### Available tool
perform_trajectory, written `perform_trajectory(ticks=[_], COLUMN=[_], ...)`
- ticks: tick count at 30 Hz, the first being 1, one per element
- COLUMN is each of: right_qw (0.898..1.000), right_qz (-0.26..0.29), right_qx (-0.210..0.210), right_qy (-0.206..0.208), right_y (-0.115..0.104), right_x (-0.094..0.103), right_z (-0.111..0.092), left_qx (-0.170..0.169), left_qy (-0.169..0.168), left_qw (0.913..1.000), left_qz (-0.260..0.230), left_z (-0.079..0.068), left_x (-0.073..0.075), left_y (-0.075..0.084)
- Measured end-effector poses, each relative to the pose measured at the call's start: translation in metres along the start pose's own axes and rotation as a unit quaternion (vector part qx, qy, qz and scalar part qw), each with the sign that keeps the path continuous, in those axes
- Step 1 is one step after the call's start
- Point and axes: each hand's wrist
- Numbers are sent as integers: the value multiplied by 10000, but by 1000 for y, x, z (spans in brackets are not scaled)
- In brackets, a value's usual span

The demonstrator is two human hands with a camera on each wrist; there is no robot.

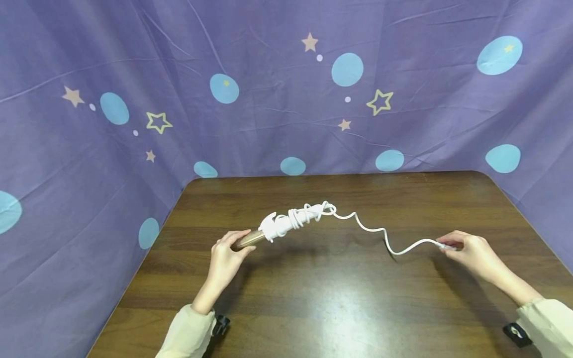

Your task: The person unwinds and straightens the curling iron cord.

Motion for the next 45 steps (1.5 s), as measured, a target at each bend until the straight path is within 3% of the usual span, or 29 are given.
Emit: perform_trajectory(ticks=[16,24,32,45], right_qw=[9984,9983,9976,9978], right_qz=[-218,-347,-372,-314], right_qx=[-410,-368,-431,-88], right_qy=[-311,-298,-393,-572], right_y=[26,36,37,27], right_x=[2,3,7,7], right_z=[-14,-18,-18,-10], left_qx=[18,49,38,103], left_qy=[36,26,4,-5], left_qw=[10000,10000,10000,9999], left_qz=[-43,-51,-39,-46], left_z=[-3,-4,-3,-3], left_x=[0,0,0,-2], left_y=[-6,-9,-8,-7])
Point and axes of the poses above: each hand's wrist, its own z-axis towards the middle knuckle, its own x-axis out of the back of the hand, y = z × x, and after that the axes turned 7 degrees about x, right-handed
